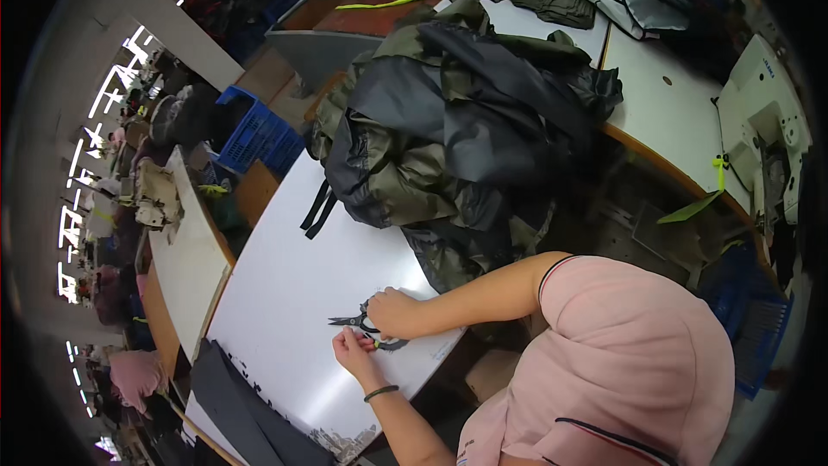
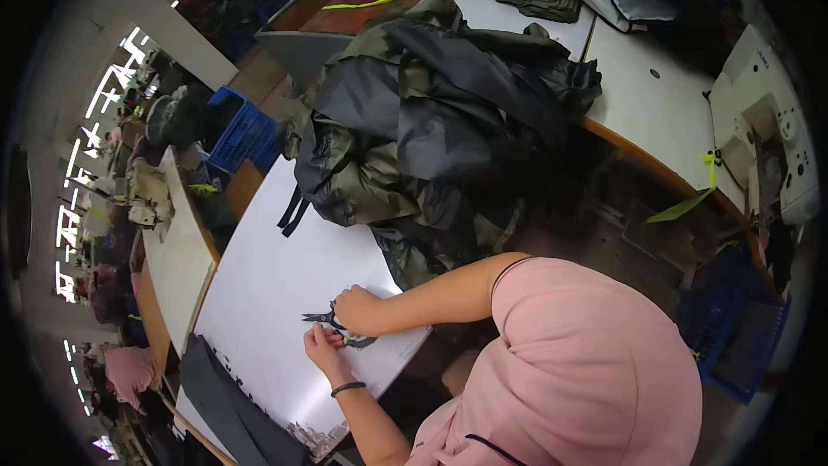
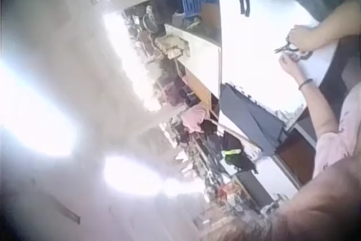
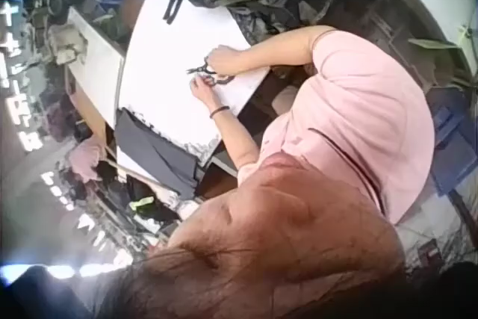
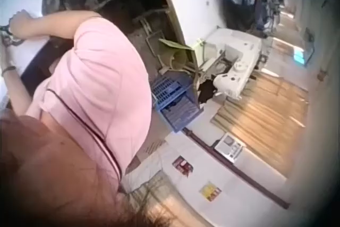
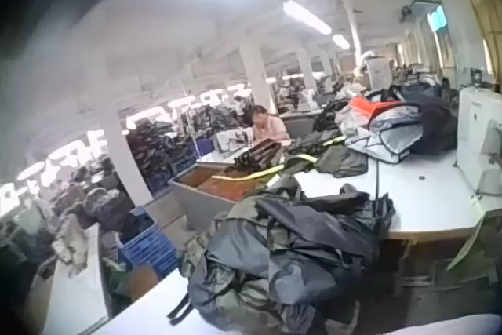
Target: Inspecting and trimming loose threads from military-style tactical vests or jackets using scissors.
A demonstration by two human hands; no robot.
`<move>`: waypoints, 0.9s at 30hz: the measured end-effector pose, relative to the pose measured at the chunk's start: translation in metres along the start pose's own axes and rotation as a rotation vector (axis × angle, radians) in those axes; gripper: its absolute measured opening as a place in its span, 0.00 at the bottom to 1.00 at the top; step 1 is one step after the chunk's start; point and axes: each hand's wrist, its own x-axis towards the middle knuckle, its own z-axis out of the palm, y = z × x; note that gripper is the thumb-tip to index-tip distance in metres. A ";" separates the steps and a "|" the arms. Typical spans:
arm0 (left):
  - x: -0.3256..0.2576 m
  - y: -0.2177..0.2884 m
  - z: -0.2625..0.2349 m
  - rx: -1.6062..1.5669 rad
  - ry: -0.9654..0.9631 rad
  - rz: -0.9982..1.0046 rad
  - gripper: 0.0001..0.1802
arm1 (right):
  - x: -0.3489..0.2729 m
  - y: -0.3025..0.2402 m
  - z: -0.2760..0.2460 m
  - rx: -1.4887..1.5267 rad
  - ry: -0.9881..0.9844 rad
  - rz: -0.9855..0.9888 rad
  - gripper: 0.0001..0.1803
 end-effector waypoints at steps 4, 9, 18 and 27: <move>0.000 0.012 -0.018 -0.183 0.075 0.073 0.14 | 0.015 -0.012 0.008 0.091 0.052 0.019 0.11; -0.024 0.034 -0.006 -0.323 0.179 0.075 0.10 | -0.034 0.017 -0.066 0.540 -0.150 0.088 0.16; 0.014 0.113 0.129 0.013 -0.278 0.123 0.26 | -0.113 0.160 -0.182 0.578 0.877 0.235 0.28; 0.064 0.131 0.228 -0.006 -0.178 0.217 0.23 | -0.214 0.407 -0.181 0.271 1.120 0.911 0.28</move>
